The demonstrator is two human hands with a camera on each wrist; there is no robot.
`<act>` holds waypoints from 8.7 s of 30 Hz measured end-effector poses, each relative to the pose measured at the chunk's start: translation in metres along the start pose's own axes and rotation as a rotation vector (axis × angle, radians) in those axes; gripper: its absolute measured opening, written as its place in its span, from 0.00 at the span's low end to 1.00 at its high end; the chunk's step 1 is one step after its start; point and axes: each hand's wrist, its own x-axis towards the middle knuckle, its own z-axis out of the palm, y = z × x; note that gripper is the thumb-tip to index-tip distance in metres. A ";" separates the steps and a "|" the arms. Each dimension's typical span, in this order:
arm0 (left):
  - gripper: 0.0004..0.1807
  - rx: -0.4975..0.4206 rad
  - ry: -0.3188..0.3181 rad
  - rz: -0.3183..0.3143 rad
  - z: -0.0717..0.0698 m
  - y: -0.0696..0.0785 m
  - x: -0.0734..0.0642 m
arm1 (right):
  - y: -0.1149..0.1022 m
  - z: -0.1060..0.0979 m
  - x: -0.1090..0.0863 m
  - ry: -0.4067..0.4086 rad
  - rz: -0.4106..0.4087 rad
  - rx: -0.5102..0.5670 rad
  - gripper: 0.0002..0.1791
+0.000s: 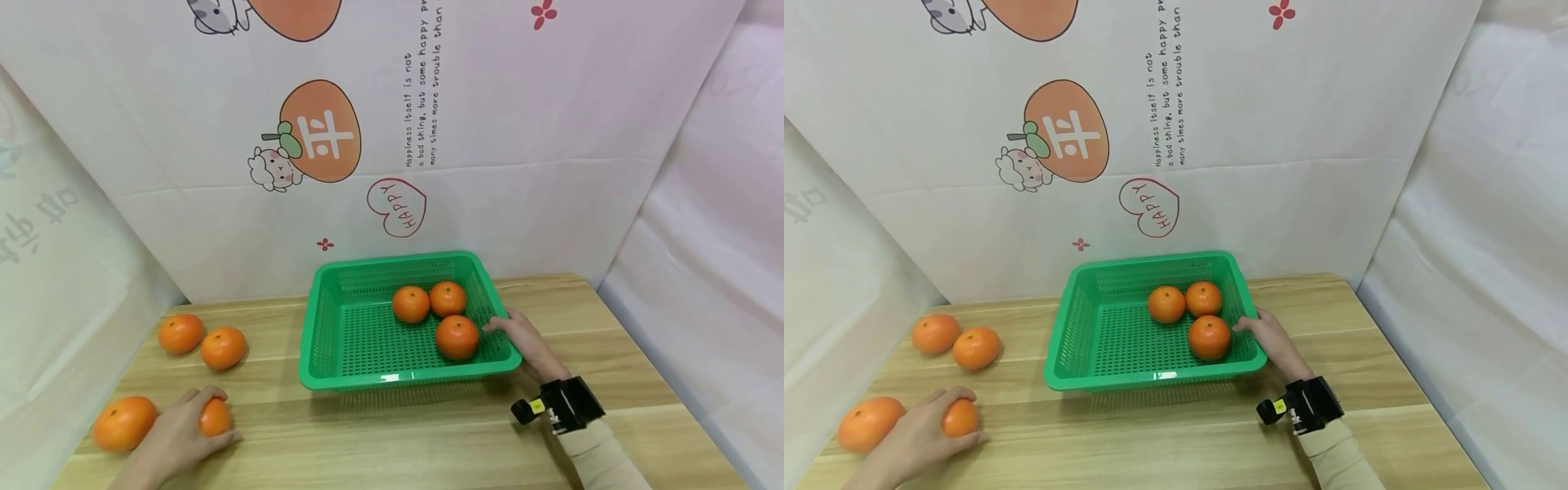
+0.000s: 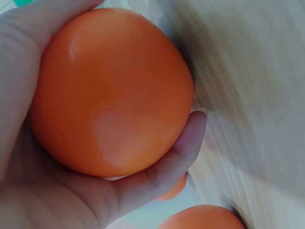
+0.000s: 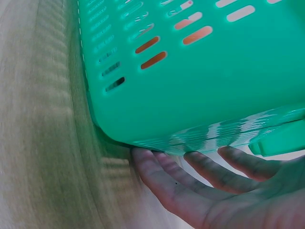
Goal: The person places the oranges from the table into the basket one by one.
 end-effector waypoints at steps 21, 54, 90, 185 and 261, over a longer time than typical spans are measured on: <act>0.38 -0.010 -0.022 0.029 -0.010 0.009 0.008 | -0.003 0.001 0.001 0.003 0.006 0.001 0.40; 0.30 -0.012 0.072 0.163 -0.033 0.046 0.019 | 0.000 0.001 -0.003 0.010 0.000 0.011 0.39; 0.30 0.009 0.136 0.291 -0.054 0.078 0.025 | 0.000 0.000 0.000 0.025 0.016 0.012 0.40; 0.31 0.072 -0.039 0.834 -0.047 0.204 0.118 | -0.001 0.003 -0.003 0.033 0.027 0.016 0.40; 0.32 0.200 -0.201 0.848 0.023 0.259 0.182 | 0.003 0.002 0.001 0.019 0.000 0.022 0.41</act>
